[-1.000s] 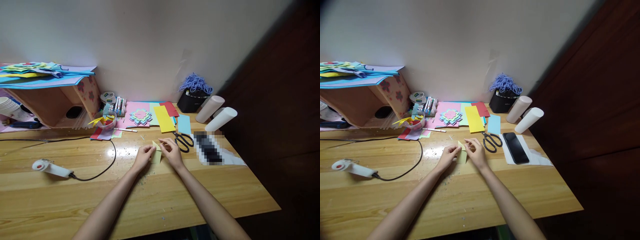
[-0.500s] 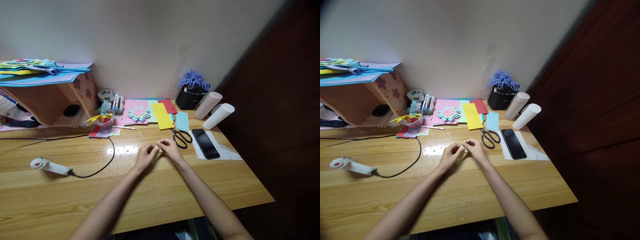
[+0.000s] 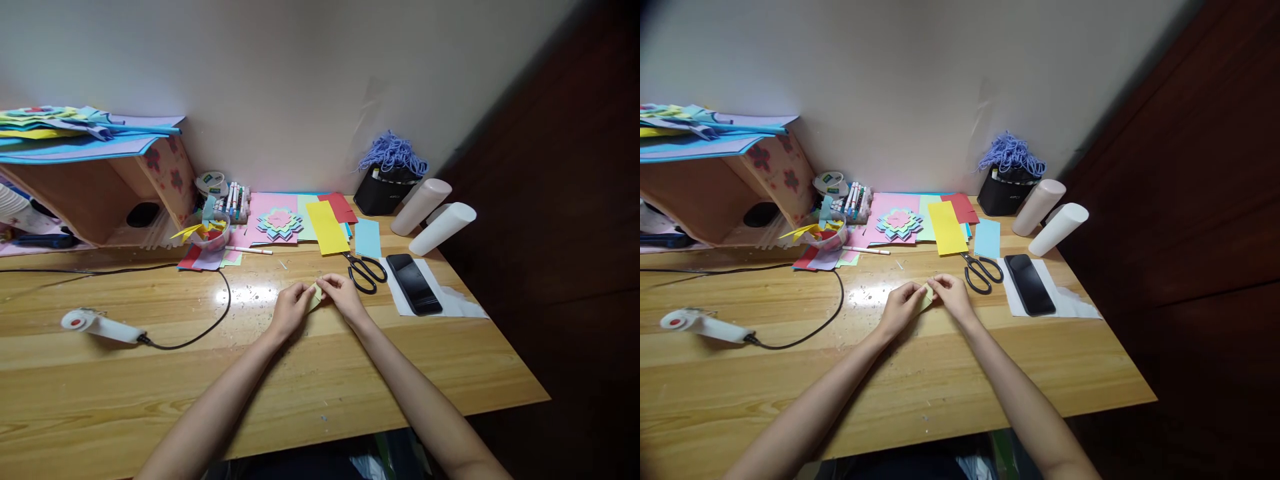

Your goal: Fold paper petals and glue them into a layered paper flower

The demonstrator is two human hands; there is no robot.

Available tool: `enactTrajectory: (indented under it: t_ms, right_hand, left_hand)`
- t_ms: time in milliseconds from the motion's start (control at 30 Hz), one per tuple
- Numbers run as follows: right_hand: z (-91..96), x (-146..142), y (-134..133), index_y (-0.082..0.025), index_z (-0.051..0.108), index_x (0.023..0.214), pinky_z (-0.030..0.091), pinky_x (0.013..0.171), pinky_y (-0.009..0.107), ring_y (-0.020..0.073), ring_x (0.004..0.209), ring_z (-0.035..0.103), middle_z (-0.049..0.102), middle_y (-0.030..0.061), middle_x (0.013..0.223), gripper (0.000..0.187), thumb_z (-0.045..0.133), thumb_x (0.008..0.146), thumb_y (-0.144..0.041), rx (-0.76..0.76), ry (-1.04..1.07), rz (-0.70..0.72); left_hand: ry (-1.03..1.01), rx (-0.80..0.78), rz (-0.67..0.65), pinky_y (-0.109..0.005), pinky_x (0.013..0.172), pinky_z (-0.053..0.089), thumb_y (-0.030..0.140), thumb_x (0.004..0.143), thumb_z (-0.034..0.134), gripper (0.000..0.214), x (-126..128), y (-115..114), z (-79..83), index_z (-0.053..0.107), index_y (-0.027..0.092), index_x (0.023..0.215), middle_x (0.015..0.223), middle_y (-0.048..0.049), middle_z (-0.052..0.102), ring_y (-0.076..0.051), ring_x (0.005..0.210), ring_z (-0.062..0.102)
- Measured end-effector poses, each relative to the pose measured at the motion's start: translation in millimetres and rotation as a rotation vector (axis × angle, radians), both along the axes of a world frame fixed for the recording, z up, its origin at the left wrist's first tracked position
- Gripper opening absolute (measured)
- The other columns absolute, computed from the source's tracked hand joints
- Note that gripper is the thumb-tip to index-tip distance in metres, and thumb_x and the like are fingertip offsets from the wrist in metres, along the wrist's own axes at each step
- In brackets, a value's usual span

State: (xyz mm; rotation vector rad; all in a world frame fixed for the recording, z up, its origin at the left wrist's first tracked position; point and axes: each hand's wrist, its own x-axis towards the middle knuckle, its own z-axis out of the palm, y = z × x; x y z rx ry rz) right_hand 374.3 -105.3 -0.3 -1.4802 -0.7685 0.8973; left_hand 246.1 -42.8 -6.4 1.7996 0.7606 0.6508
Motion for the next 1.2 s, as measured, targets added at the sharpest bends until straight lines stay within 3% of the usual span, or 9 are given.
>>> enactTrajectory:
  t_ms: [467,733,1200]
  right_hand:
    - [-6.5,-1.8,2.2,-0.014,0.067,0.079,0.048,0.049,0.023,0.0112,0.05,0.056,0.062,0.0025,0.065,0.037,0.059,0.068,-0.049,-0.023,0.092,-0.03]
    - [-5.0,-2.8,1.4,-0.014,0.06,0.068,0.05,0.053,0.023,0.0102,0.055,0.056,0.06,-0.0001,0.064,0.031,0.075,0.053,-0.037,0.002,0.121,-0.087]
    - [-4.6,-1.1,-0.5,-0.014,0.063,0.071,0.052,0.053,0.024,0.0116,0.055,0.058,0.062,0.0017,0.065,0.029,0.07,0.06,-0.039,-0.02,0.154,-0.062]
  left_hand:
    - [0.037,0.054,0.033,-0.022,0.057,0.034,0.039,0.082,0.043,0.032,0.0,0.9,0.6,0.058,0.015,0.066,0.063,-0.0006,0.058,-0.012,0.06,0.05]
    - [0.041,0.103,0.053,-0.022,0.059,0.035,0.038,0.082,0.044,0.03,-1.2,1.2,1.8,0.059,0.016,0.069,0.066,-0.0016,0.06,-0.013,0.061,0.051]
    - [0.058,0.148,0.046,-0.021,0.058,0.035,0.038,0.084,0.042,0.03,-1.3,1.3,1.5,0.056,0.016,0.068,0.065,-0.0001,0.058,-0.012,0.061,0.05]
